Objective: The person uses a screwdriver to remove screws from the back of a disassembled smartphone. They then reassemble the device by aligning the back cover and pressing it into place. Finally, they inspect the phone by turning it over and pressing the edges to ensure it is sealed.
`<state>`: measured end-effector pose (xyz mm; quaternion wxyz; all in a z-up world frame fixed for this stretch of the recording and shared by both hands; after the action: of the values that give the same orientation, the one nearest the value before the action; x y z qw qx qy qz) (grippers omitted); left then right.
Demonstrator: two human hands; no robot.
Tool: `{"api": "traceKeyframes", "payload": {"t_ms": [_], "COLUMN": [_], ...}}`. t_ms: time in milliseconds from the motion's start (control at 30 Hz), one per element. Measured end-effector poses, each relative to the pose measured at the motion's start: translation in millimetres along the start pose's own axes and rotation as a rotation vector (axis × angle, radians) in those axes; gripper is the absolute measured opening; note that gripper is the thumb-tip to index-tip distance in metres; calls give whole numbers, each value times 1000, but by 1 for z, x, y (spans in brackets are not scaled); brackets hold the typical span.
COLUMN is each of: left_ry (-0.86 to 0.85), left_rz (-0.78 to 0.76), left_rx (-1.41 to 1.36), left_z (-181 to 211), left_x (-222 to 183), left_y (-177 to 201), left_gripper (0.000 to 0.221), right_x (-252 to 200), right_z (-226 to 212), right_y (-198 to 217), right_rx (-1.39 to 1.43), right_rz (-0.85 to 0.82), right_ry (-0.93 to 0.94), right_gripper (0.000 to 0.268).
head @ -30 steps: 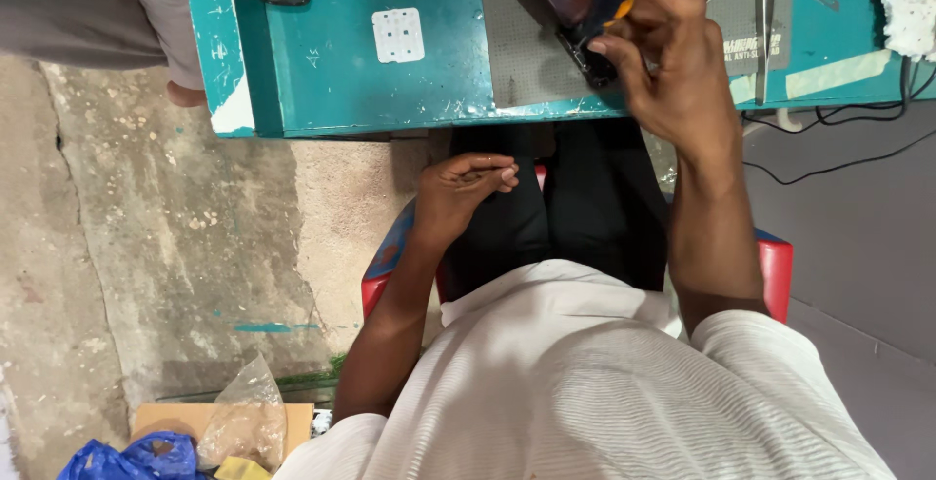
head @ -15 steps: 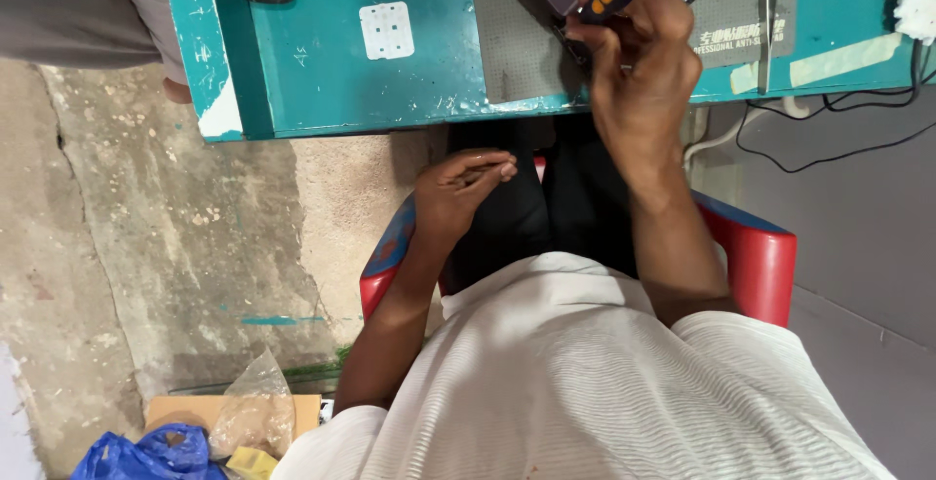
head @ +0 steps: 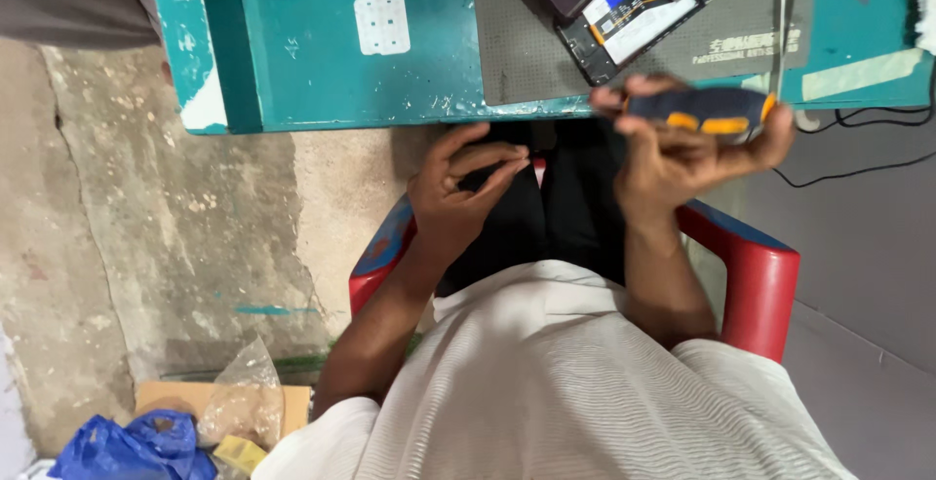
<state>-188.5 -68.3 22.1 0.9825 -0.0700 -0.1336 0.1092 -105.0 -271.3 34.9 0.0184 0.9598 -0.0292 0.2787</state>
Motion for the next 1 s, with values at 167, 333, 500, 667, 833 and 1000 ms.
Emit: {"api": "traceKeyframes", "payload": {"t_ms": [167,333,500,667,833,1000], "left_ry": [85,95,62,59,22,19], "left_rz": [-8,-36,-51,-56,-80,-74], "left_rx": [-62,-111,-119,-121,-103,-67], "left_z": [-1,-5,-8,-9,-8,-7], "left_x": [16,18,20,20,23,25], "left_y": [-6,-4,1,1,2,3], "left_gripper": [75,80,81,79,77,76], "right_x": [-39,-42,-35,-35,-37,-34], "right_z": [6,5,2,3,6,7], "right_y": [7,8,-4,-8,-6,-6], "right_rx": [66,165,162,145,127,136], "right_rz": [106,170,121,102,118,105], "right_ry": [-69,-19,40,56,81,90], "right_gripper": [109,108,110,110,112,110]}}
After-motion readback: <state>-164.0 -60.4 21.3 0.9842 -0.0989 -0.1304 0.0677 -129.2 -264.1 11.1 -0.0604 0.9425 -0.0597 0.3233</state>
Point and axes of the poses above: each hand's wrist, its own x-axis towards the middle knuckle, its own y-axis out of the back of the hand, z = x × y, the point moved 5 cm from there along x, towards the middle knuckle, and after that the axes turned 11 degrees about -x, right-handed, at the moved point
